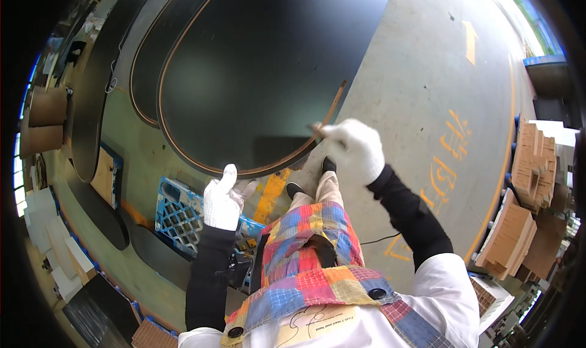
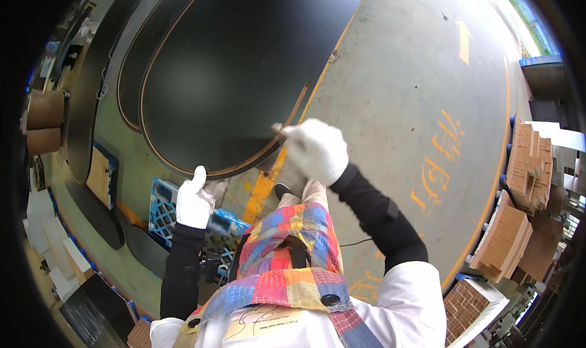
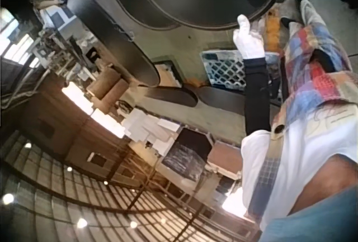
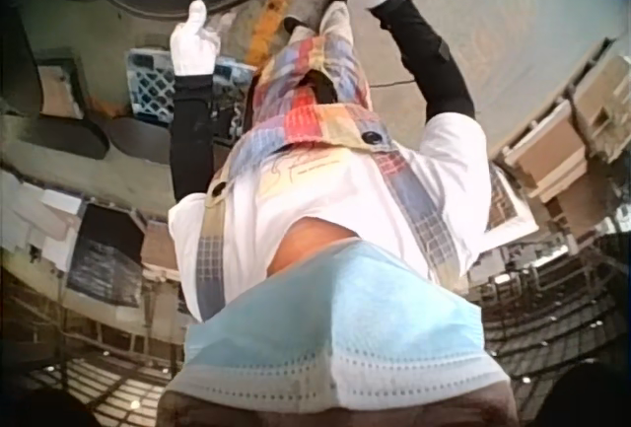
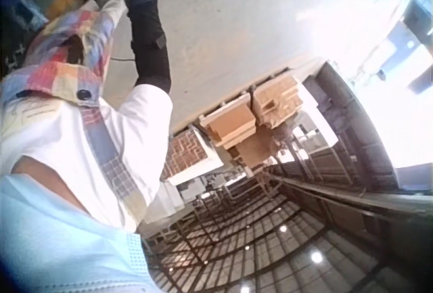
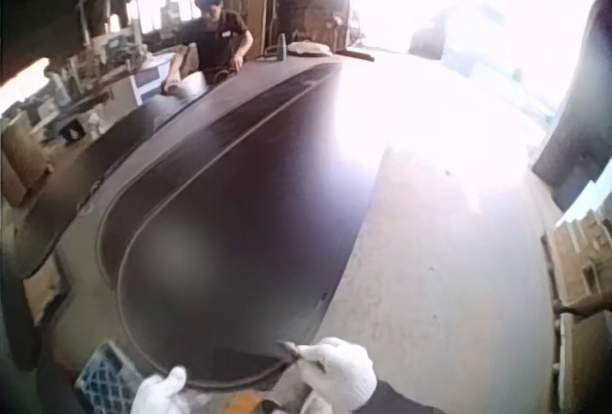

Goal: The recorder is applying a protective or decorative edging/strip to large black furniture panels in a factory setting.

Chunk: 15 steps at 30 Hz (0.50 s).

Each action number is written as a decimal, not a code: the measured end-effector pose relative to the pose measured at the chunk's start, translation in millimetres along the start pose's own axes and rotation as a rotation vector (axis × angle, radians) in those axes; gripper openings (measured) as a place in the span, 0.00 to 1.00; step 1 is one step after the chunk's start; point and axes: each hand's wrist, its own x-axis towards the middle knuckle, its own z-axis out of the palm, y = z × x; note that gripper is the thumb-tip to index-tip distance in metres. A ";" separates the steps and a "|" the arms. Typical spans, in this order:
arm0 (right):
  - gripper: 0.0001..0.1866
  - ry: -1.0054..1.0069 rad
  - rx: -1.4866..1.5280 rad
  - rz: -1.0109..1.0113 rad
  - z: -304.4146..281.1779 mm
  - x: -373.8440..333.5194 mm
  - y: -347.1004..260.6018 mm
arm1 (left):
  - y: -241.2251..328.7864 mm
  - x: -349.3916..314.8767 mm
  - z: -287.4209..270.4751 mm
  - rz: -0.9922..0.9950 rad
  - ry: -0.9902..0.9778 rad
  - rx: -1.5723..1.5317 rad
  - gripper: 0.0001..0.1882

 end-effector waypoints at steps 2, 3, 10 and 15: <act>0.09 0.082 -0.064 0.031 -17.1 16.5 31.4 | 3.4 -2.6 2.5 0.000 -0.024 -0.036 0.33; 0.09 0.140 -0.069 0.043 -24.5 25.0 45.5 | 4.8 -4.6 3.3 -0.004 -0.042 -0.077 0.31; 0.09 -0.155 0.059 -0.114 -13.6 17.1 26.3 | 11.6 -5.6 3.5 -0.099 -0.050 -0.250 0.08; 0.07 -0.049 0.081 -0.078 -38.6 68.2 86.3 | 19.3 -10.8 16.0 -0.097 -0.029 -0.269 0.09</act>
